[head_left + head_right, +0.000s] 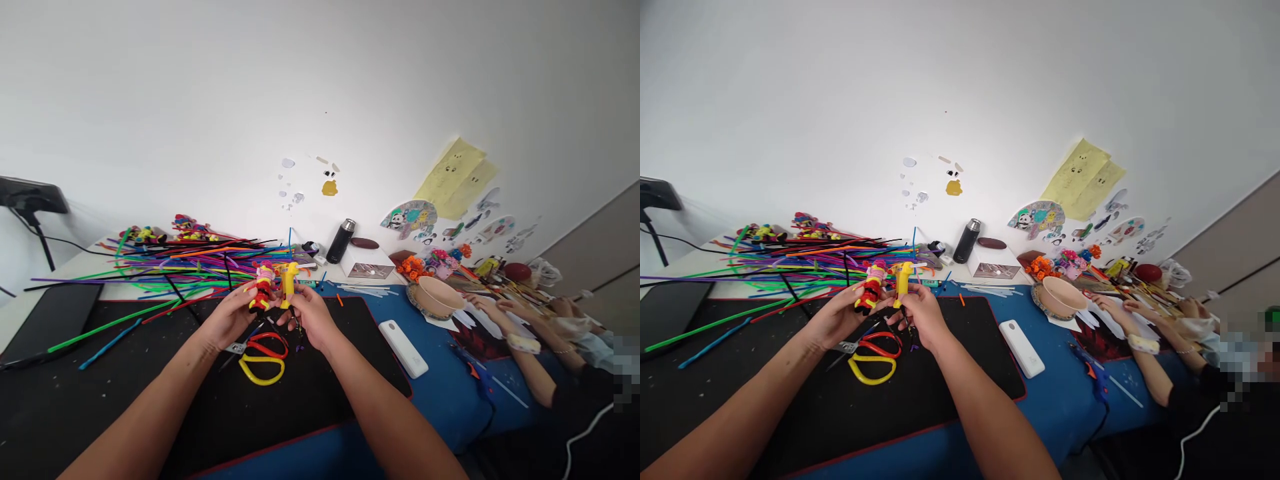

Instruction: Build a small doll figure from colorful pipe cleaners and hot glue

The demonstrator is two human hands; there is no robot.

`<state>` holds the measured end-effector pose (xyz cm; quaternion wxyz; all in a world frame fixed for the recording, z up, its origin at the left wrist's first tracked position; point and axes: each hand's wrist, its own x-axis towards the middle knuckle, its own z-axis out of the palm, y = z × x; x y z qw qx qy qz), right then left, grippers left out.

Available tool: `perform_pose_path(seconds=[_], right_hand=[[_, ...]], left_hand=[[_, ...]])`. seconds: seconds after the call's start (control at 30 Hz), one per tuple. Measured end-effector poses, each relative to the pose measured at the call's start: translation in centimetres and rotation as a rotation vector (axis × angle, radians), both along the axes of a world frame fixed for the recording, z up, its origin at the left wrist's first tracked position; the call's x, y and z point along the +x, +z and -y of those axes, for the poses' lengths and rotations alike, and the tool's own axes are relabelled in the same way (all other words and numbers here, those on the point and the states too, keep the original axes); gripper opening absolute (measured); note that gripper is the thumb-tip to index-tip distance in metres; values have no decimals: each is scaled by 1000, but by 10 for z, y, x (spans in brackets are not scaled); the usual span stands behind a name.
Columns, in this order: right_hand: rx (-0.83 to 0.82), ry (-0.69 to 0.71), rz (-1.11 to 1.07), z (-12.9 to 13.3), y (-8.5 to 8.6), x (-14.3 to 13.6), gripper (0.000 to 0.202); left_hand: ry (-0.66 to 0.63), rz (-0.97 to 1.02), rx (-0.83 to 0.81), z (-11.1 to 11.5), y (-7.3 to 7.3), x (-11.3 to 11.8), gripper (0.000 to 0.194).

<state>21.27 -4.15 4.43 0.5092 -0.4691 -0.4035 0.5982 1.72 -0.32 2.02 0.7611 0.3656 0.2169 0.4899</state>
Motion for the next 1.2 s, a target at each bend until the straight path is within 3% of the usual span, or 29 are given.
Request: perform_pose_path(seconds=[0.3,0.57,1.2], right_hand=[[-25,67,-95,-4,-9,6,33],[-130,81,-191,-4,-14,11,25],[-256,69,-289,-5,-27,15,17]], left_hand=[[-54,-104,89,6,6,2,50],[-78,-141,87,4,3,1,40],[-98,-170,100,7,3,2,42]])
